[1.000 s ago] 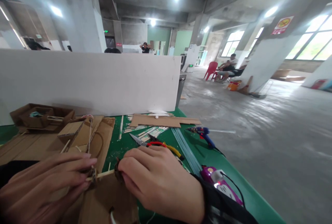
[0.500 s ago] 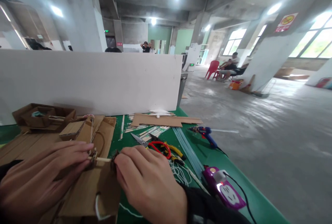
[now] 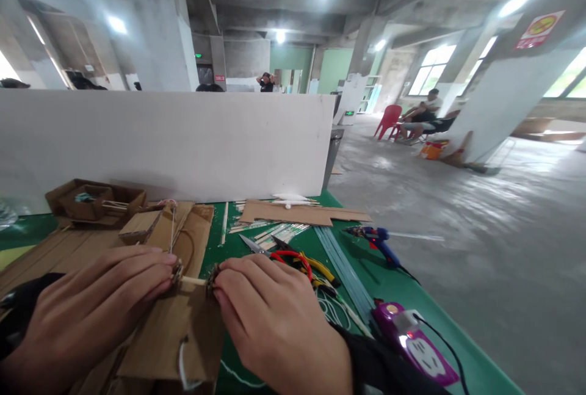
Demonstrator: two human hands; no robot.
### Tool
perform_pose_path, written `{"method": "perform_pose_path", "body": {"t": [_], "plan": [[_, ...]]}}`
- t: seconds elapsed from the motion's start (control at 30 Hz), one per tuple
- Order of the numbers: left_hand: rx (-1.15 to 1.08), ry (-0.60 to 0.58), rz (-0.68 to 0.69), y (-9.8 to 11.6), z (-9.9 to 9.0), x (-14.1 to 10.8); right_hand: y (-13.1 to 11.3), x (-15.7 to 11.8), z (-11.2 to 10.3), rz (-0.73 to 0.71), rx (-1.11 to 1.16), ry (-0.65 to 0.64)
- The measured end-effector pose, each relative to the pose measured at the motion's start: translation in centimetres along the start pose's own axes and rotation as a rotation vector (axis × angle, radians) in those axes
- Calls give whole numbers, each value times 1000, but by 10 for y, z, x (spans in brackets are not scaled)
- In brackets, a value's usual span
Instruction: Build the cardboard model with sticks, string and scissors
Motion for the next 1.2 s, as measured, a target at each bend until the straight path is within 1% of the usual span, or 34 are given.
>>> {"method": "perform_pose_path", "body": {"t": [0.1,0.23,0.3,0.4,0.5,0.63,0.7,0.8,0.93,1.0,1.1,1.2], "plan": [[-9,6,-23,-1,-1,1,2,-1,5,31,40,-36],[-42,21,-38,-4,2,1,7,-3,14,68,68,-77],[-121,45,-75,-9,3,1,10,-4,17,100,89,-87],[-301,39,-143,-17,6,2,14,-4,21,153,139,-111],[-381,16,-148,-15,8,5,17,-5,19,204,148,-101],[-394,27,-183,-15,9,7,22,-8,16,251,166,-57],[-381,36,-201,-15,9,8,23,-8,17,239,169,-56],[-331,36,-216,-15,9,7,19,-5,17,157,133,-57],[-247,-2,-229,-13,11,3,11,-2,13,65,47,-35],[-241,-12,-219,-13,12,2,8,-2,11,41,30,-30],[-312,2,-186,-13,12,1,9,-2,11,52,44,-31],[-396,-9,-205,-17,14,3,16,-3,13,110,72,-39]]}}
Point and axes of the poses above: each hand's wrist, its own x-axis towards the middle knuckle, its own z-axis out of the palm, y = z × x, the point moved 9 cm from there along x, towards the middle knuckle, and after that the axes turned 5 degrees about -y, right-handed, at the moved point
